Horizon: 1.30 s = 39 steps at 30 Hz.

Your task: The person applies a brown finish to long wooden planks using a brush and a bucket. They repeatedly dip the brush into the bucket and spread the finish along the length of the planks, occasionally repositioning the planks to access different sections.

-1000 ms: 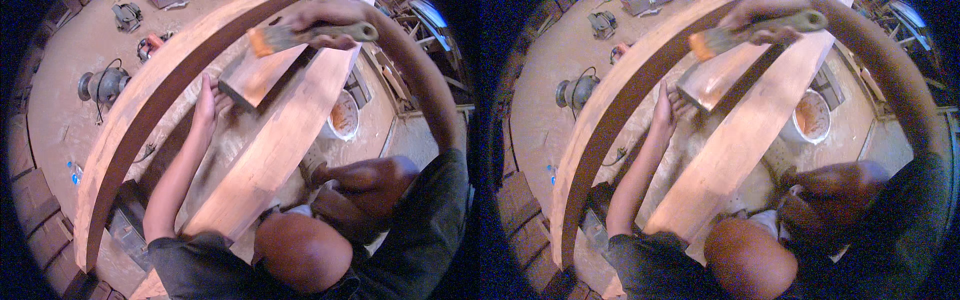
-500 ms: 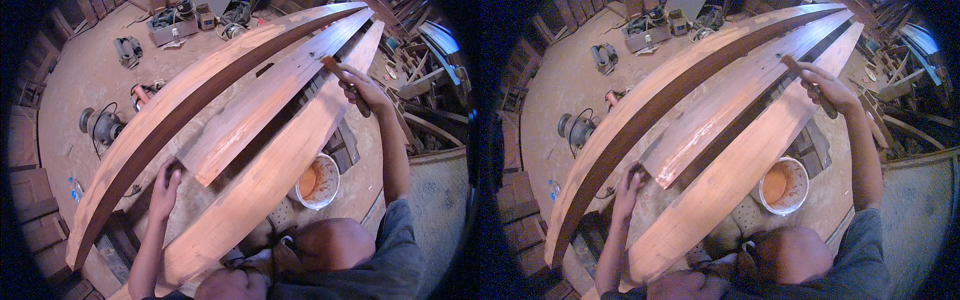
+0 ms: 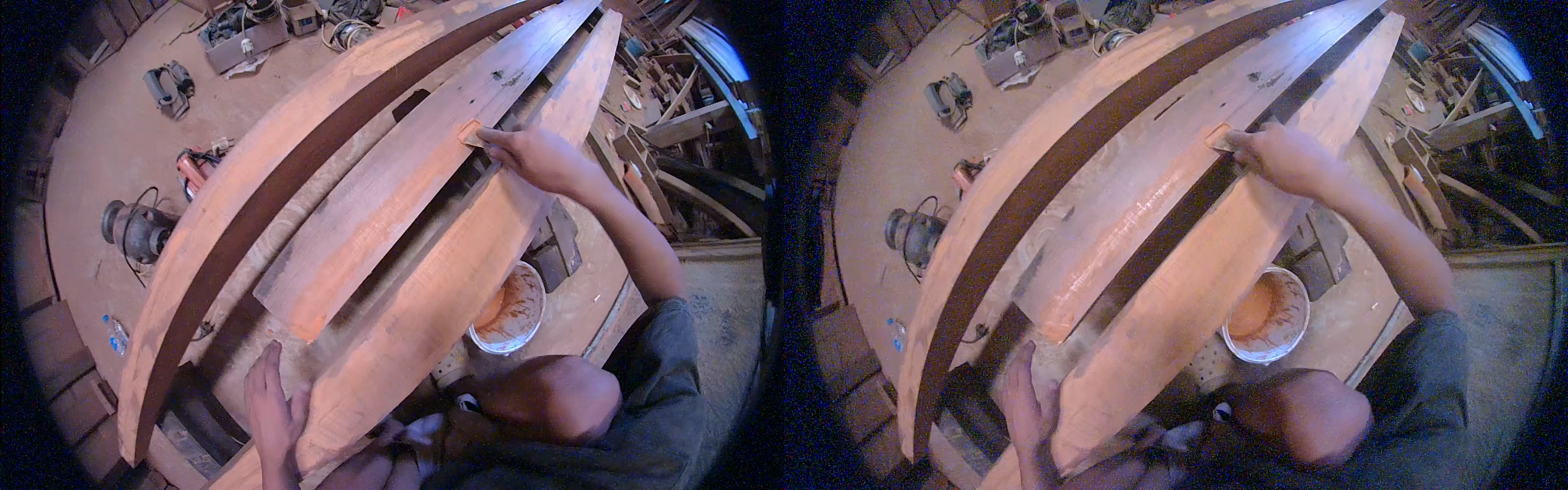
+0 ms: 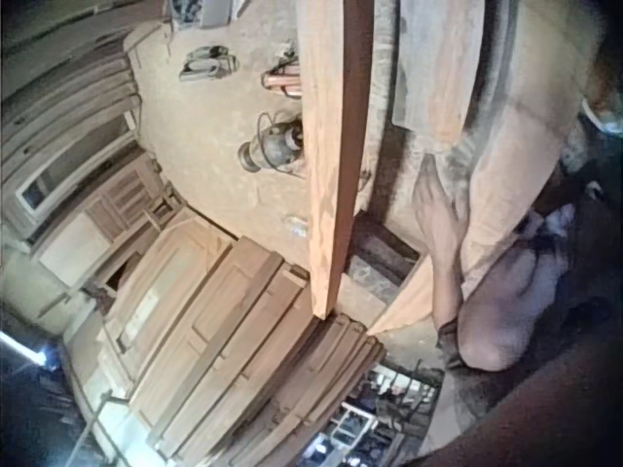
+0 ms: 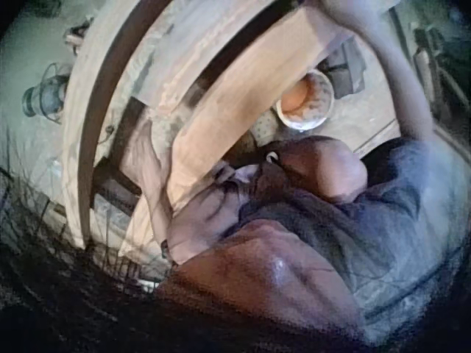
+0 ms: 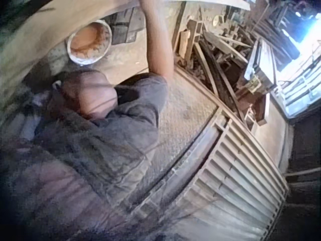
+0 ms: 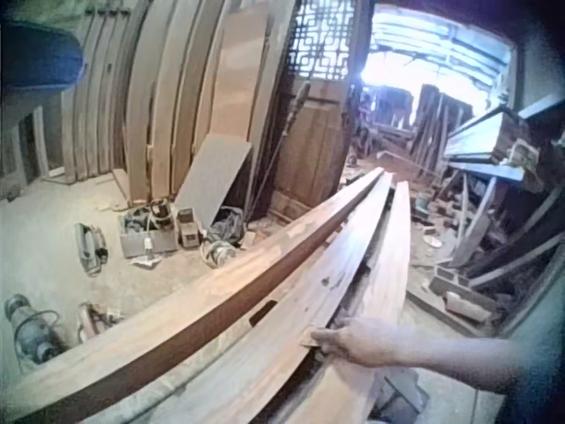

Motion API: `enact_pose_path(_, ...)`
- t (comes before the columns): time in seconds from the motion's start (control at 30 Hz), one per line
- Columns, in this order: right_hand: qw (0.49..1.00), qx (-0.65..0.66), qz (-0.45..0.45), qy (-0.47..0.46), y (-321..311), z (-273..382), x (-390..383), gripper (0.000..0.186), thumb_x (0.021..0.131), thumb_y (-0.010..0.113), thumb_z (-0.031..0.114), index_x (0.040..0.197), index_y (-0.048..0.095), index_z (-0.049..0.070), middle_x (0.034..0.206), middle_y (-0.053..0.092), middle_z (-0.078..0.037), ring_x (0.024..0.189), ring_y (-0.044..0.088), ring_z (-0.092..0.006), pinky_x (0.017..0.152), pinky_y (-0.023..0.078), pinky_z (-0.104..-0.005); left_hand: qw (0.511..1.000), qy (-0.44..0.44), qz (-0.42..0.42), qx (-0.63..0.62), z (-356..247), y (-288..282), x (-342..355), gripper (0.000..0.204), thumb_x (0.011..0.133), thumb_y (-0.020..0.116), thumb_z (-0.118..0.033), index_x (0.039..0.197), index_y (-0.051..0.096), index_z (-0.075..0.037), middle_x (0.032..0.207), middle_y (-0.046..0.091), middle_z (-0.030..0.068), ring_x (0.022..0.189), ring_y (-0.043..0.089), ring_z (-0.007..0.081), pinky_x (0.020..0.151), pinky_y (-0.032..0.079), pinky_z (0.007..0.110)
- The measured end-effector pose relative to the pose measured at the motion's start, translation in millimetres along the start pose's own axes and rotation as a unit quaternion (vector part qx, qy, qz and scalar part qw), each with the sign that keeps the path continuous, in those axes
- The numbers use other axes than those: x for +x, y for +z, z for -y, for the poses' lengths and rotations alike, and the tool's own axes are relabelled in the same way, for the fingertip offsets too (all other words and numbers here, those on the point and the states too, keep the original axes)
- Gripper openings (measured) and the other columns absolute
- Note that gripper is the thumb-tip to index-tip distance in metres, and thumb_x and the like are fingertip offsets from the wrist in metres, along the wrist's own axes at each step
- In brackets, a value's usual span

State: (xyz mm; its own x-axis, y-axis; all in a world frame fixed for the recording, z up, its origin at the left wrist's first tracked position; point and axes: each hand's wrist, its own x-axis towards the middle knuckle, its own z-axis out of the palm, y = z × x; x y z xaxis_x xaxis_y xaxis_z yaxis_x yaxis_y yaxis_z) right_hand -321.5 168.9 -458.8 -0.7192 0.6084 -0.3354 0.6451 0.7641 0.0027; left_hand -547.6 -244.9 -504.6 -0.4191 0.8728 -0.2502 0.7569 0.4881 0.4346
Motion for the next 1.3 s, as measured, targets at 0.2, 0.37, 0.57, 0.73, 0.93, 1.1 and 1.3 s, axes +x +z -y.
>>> enact_pose_path(0.2,0.997,0.014,-0.063,-0.035,9.9,-25.8,19.2,0.033,0.095,0.051,0.022,0.121,0.058,0.004,0.090,0.064,-0.025,0.084,0.061,-0.0424,0.076,0.048,-0.0456,0.999,0.026,0.038,0.007,-9.8,-4.0,-31.0,0.071,0.077,0.069,-0.036,0.131,0.043,0.003,0.123,0.053,0.0250,0.112,0.049,0.0429,0.098,0.037,0.049)
enact_pose_path(0.37,0.993,0.063,-0.060,-0.078,5.3,-28.6,11.7,0.033,0.096,0.050,0.024,0.121,0.058,0.004,0.098,0.064,-0.024,0.089,0.060,-0.0425,0.079,0.048,-0.0450,0.999,-0.006,0.040,0.014,-12.4,-2.2,-45.2,0.069,0.080,0.064,-0.040,0.129,0.045,0.004,0.120,0.054,0.0256,0.108,0.051,0.0426,0.096,0.037,0.049)
enact_pose_path(0.57,0.993,0.040,-0.095,-0.050,14.5,-48.6,26.6,0.034,0.094,0.051,0.026,0.116,0.060,0.002,0.101,0.064,-0.023,0.095,0.060,-0.0417,0.084,0.048,-0.0460,0.999,-0.024,0.028,-0.023,-4.4,-24.4,-68.1,0.063,0.091,0.052,-0.045,0.133,0.044,0.000,0.129,0.050,0.0217,0.116,0.047,0.0400,0.099,0.037,0.045)
enact_pose_path(0.73,0.992,0.044,-0.113,-0.048,10.7,-66.4,29.9,0.035,0.094,0.052,0.030,0.113,0.062,0.002,0.103,0.065,-0.022,0.097,0.060,-0.0405,0.087,0.048,-0.0454,0.994,-0.095,0.034,-0.043,-2.8,-20.3,-76.1,0.059,0.092,0.050,-0.044,0.131,0.046,0.001,0.126,0.052,0.0219,0.116,0.048,0.0398,0.100,0.036,0.045)
enact_pose_path(0.93,0.997,0.043,-0.051,-0.041,7.3,-96.9,31.5,0.035,0.094,0.054,0.028,0.114,0.061,0.000,0.112,0.064,-0.020,0.105,0.060,-0.0364,0.091,0.047,-0.0398,0.998,-0.047,0.016,-0.050,6.5,-4.8,-73.1,0.057,0.092,0.050,-0.044,0.128,0.049,0.000,0.124,0.054,0.0203,0.115,0.049,0.0386,0.100,0.035,0.045)
enact_pose_path(1.1,0.986,0.059,-0.154,-0.035,13.9,-115.2,46.2,0.032,0.092,0.056,0.027,0.108,0.063,0.000,0.107,0.065,-0.020,0.102,0.061,-0.0367,0.088,0.049,-0.0416,0.998,-0.039,0.018,-0.038,8.7,-1.0,-72.9,0.058,0.092,0.048,-0.047,0.128,0.049,-0.001,0.123,0.055,0.0190,0.116,0.049,0.0377,0.100,0.034,0.044)
enact_pose_path(1.3,0.996,0.052,-0.075,-0.017,11.6,-134.5,46.5,0.040,0.095,0.053,0.033,0.120,0.058,0.001,0.116,0.062,-0.020,0.106,0.060,-0.0325,0.090,0.047,-0.0388,0.998,-0.062,0.015,-0.026,4.5,-1.2,-74.1,0.062,0.092,0.045,-0.051,0.128,0.049,-0.001,0.123,0.056,0.0192,0.115,0.049,0.0381,0.100,0.034,0.044)
